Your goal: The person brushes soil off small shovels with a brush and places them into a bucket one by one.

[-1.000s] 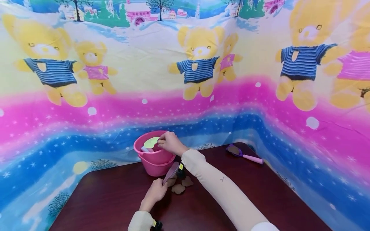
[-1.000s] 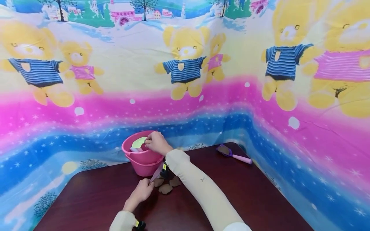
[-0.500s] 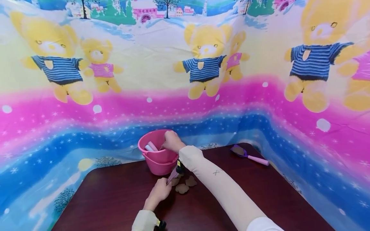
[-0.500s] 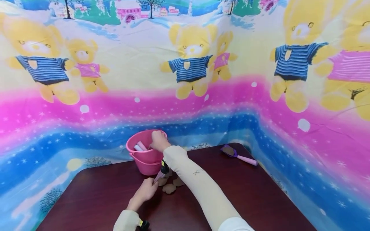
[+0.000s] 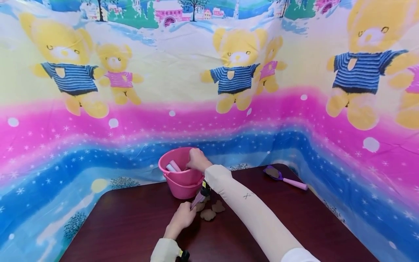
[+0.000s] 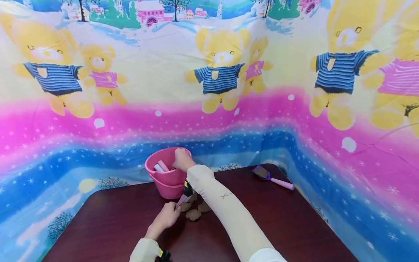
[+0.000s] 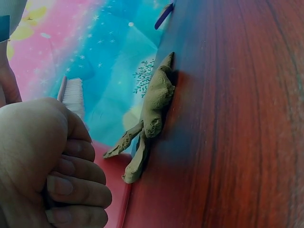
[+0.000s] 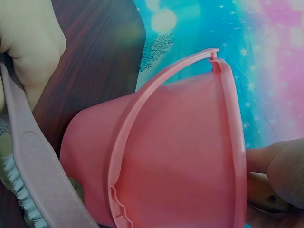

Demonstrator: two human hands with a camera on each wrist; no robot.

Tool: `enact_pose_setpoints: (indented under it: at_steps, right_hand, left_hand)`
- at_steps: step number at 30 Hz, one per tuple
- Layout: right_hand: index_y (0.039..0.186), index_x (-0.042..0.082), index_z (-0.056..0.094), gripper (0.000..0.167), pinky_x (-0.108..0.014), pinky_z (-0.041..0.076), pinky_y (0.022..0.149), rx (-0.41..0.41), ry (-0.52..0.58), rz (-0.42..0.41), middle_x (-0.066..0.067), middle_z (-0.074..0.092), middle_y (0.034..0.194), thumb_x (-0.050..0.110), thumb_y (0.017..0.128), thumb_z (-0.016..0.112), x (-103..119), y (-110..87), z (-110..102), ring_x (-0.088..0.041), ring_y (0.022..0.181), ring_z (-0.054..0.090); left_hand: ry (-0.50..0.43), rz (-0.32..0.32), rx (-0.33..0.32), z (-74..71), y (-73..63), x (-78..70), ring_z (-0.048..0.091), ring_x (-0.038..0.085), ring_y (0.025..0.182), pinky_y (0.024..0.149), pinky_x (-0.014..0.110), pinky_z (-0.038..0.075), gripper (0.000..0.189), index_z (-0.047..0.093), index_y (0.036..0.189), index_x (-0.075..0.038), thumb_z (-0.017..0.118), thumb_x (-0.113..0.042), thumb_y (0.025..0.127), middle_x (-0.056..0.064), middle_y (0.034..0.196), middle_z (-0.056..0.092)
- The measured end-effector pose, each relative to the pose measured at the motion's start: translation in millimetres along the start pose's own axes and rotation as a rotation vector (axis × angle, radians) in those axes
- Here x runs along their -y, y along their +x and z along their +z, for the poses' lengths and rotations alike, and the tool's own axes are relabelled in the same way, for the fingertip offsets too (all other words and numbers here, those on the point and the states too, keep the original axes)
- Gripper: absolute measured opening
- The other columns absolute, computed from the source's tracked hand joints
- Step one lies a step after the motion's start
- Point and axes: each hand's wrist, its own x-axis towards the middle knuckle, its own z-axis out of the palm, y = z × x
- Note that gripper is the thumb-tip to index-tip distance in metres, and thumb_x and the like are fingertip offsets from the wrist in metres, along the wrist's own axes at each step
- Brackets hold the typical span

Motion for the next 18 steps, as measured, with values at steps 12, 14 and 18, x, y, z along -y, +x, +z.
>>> enact_pose_setpoints:
  at_steps: [12,14,18]
  right_hand:
    - [0.075,0.000,0.075,0.030,-0.022,0.046,0.051,0.079,0.072,0.034,-0.002,0.070,0.063,0.018,0.098,0.068,2,-1.7,-11,-0.016,0.054,0.067]
    - [0.073,0.002,0.073,0.032,-0.022,0.044,0.052,0.056,0.081,0.034,-0.003,0.071,0.065,0.019,0.099,0.066,2,-2.0,-16,-0.015,0.056,0.068]
    - [0.075,0.008,0.070,0.029,-0.024,0.045,0.056,-0.058,0.097,0.026,-0.004,0.066,0.066,0.021,0.100,0.064,-4,-5.6,-31,-0.014,0.055,0.061]
  left_hand:
    - [0.034,-0.013,-0.005,2.6,0.2,-1.0,0.039,0.011,0.045,0.041,0.027,0.032,0.032,0.049,0.069,-0.014,0.052,-0.019,0.100,-0.005,0.054,0.039]
    - [0.029,-0.007,-0.004,2.4,0.3,-0.5,0.039,0.011,0.045,0.041,0.027,0.031,0.031,0.049,0.070,-0.013,0.052,-0.019,0.100,-0.005,0.055,0.040]
    - [0.017,0.067,-0.031,4.9,3.0,10.2,0.039,0.010,0.044,0.039,0.028,0.031,0.033,0.050,0.068,-0.014,0.051,-0.020,0.100,-0.006,0.054,0.040]
